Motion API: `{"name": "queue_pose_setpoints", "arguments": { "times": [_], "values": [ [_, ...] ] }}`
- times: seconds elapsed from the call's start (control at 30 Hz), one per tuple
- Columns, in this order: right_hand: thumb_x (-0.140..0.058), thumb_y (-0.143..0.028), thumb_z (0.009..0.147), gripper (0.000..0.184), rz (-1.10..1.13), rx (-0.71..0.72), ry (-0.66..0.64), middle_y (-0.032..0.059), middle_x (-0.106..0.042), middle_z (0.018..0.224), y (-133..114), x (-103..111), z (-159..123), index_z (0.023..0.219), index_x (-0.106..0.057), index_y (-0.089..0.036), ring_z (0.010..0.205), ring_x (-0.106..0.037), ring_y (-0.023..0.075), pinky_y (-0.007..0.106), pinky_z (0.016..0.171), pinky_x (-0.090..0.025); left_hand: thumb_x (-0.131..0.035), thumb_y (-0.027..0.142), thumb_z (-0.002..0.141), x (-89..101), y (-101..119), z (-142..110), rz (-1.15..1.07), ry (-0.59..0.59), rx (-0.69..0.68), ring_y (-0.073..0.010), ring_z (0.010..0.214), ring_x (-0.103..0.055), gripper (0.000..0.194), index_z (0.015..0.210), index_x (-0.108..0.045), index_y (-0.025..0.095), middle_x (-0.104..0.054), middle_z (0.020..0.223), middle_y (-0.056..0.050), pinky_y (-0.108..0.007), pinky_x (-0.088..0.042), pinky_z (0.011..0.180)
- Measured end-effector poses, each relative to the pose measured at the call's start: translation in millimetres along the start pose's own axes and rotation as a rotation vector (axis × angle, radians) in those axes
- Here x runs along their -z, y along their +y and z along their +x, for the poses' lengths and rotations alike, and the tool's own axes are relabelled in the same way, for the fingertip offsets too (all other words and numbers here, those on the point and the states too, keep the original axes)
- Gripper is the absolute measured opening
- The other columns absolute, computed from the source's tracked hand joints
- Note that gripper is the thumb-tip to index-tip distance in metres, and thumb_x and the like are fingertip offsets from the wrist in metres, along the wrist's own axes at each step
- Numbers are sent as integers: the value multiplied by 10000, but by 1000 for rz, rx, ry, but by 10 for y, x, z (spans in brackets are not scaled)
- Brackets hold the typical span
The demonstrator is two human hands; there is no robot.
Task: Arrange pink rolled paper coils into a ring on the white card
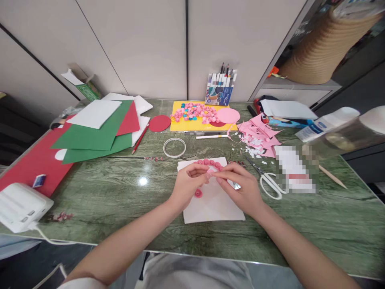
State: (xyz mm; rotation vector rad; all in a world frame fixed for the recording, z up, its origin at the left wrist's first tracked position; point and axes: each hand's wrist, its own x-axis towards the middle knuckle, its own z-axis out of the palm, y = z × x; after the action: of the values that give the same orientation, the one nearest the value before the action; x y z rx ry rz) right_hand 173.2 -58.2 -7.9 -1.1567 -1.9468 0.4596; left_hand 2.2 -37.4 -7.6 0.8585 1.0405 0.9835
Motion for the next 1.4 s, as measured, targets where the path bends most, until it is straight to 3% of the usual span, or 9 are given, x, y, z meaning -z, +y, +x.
{"name": "queue_pose_setpoints", "arguments": {
  "times": [0.27,0.63,1.17,1.4],
  "values": [
    [-607,-70,755,337,-193,226,105,36,-602,861,27,-7,-5,1037,-642,-251,747,-546,142,340,726,-433,-762,222,586,-5,7,-13,-34,-12,8,-83,631,-559,229,792,-674,173,-638,683,8,-171,-411,514],
    [-619,-78,734,275,-227,244,171,29,-623,848,8,-15,-7,954,-643,-241,740,-564,139,332,723,-433,-781,231,552,-27,43,-44,-57,-24,39,-72,579,-523,268,782,-664,159,-624,655,10,-167,-364,471],
    [-626,-114,714,190,-371,316,244,1,-649,768,-10,-10,-1,862,-642,-231,696,-592,123,317,722,-412,-793,229,556,-37,53,-66,-70,-68,46,-74,618,-544,240,746,-663,162,-632,658,6,-176,-412,549],
    [-635,-111,719,172,-376,262,246,1,-663,764,76,33,24,854,-634,-218,702,-601,129,315,717,-425,-779,251,576,-18,57,-77,-40,-132,86,-70,523,-526,268,795,-651,166,-606,680,8,-155,-311,377]
  ]
}}
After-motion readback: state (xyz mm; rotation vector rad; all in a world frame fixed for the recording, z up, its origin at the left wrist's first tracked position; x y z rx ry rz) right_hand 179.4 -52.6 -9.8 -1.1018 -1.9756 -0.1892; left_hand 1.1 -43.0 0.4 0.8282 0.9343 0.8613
